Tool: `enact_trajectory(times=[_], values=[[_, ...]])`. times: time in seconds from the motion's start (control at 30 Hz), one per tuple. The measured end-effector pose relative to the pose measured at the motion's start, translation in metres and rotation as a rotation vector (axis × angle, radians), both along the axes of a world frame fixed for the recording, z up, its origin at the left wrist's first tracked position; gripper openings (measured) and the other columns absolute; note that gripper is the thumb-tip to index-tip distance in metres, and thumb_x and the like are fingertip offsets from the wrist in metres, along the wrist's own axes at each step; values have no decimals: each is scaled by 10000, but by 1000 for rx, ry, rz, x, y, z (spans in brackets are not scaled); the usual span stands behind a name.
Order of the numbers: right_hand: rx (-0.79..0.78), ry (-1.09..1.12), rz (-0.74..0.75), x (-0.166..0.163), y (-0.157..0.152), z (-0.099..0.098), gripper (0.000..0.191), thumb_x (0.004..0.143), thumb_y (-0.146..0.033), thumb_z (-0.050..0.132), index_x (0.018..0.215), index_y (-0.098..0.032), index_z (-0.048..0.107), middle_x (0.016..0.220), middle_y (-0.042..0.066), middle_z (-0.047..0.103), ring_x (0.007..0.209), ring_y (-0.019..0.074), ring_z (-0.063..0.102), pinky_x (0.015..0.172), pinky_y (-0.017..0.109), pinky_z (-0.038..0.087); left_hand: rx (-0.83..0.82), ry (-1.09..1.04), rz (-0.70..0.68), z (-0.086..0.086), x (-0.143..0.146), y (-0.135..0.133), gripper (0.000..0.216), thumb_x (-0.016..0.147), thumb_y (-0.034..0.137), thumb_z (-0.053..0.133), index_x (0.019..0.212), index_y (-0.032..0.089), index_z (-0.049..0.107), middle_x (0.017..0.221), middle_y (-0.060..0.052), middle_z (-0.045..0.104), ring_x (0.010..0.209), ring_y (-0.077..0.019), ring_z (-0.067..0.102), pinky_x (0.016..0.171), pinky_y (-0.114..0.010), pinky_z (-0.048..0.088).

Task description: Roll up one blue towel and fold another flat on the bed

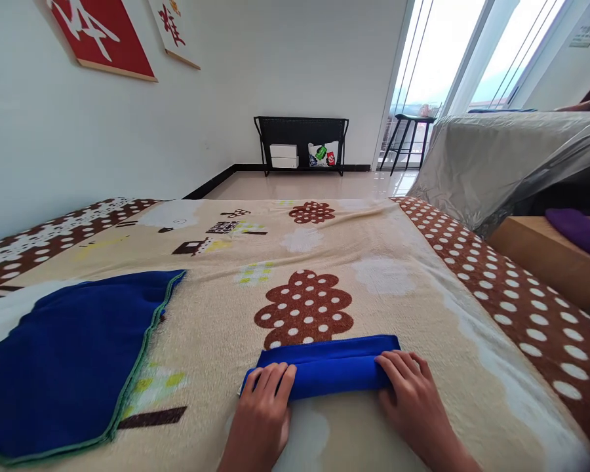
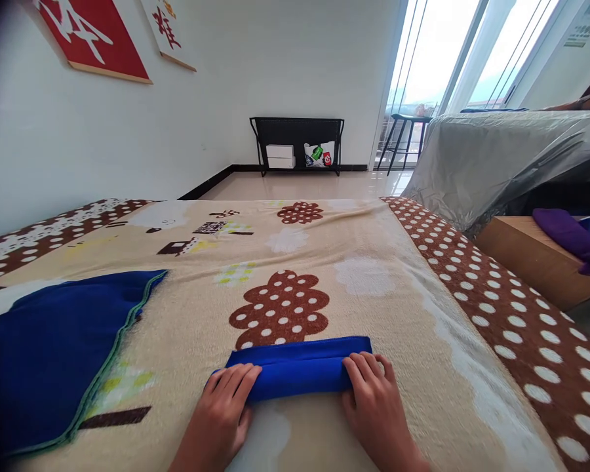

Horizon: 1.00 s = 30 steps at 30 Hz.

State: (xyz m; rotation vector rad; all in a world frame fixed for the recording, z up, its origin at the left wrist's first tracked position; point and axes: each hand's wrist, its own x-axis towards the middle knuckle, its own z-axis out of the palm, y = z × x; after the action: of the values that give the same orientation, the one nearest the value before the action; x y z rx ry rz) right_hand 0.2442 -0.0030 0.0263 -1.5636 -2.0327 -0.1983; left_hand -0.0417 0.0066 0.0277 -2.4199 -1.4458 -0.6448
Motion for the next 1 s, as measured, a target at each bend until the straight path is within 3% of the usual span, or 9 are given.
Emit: enact_trajectory(times=[0.07, 0.13, 0.23, 0.3, 0.4, 0.6, 0.77, 1.0], values=[[-88, -37, -24, -10, 11, 9, 306, 817, -57, 440, 958, -203, 669, 962, 50, 704, 953, 220, 624, 1016, 449, 342, -66, 86, 41, 11, 10, 12, 511, 726, -3, 474, 1187, 145, 637, 1003, -82, 705, 946, -254, 634, 925, -443, 454], [-105, -74, -9, -25, 22, 13, 341, 850, -68, 436, 1065, -183, 675, 1054, 85, 704, 1032, 242, 616, 1042, 466, 326, -118, 137, 60, 19, 27, 23, 500, 748, 31, 489, 1219, 132, 626, 1005, -94, 706, 957, -262, 639, 935, -456, 464], [-97, -115, 99, -49, 33, 8, 519, 868, -132, 462, 1381, -170, 533, 1409, 88, 557, 1313, 234, 482, 1130, 426, 273, -112, 147, -4, 20, 52, 33, 553, 795, 123, 510, 1347, 150, 546, 1275, -105, 657, 1192, -267, 581, 1056, -458, 405], [-108, -144, 182, -55, 38, 2, 624, 863, -170, 466, 1485, -189, 419, 1531, 44, 424, 1417, 200, 369, 1178, 395, 226, -93, 160, -74, 13, 57, 35, 614, 827, 166, 498, 1439, 169, 457, 1457, -86, 545, 1344, -254, 480, 1133, -460, 327], [-142, -181, 226, -40, 38, -3, 673, 886, -182, 443, 1545, -217, 315, 1577, 14, 341, 1458, 181, 307, 1204, 401, 193, -54, 191, -118, 1, 36, 36, 638, 889, 195, 476, 1514, 192, 351, 1536, -70, 461, 1407, -232, 420, 1161, -442, 271], [-125, -196, 98, 22, 26, -17, 620, 936, -205, 426, 1544, -211, 301, 1534, 62, 416, 1442, 200, 350, 1179, 426, 209, -48, 162, 23, -9, -29, 29, 597, 965, 284, 472, 1532, 194, 307, 1486, -99, 521, 1359, -228, 484, 1148, -441, 264], [-194, -128, 106, 33, 28, -23, 560, 935, -194, 426, 1493, -204, 381, 1508, 85, 452, 1434, 223, 363, 1142, 453, 221, -147, 135, 39, -6, -32, 29, 621, 933, 206, 450, 1534, 207, 294, 1479, -123, 523, 1343, -243, 496, 1130, -487, 238], [-303, -53, 221, 42, 57, -5, 420, 934, -241, 519, 1352, -221, 553, 1372, 99, 586, 1295, 229, 522, 1081, 445, 323, -312, 69, -35, -1, -41, 59, 478, 943, 203, 472, 1420, 228, 469, 1449, -97, 558, 1345, -236, 487, 1071, -444, 316]])
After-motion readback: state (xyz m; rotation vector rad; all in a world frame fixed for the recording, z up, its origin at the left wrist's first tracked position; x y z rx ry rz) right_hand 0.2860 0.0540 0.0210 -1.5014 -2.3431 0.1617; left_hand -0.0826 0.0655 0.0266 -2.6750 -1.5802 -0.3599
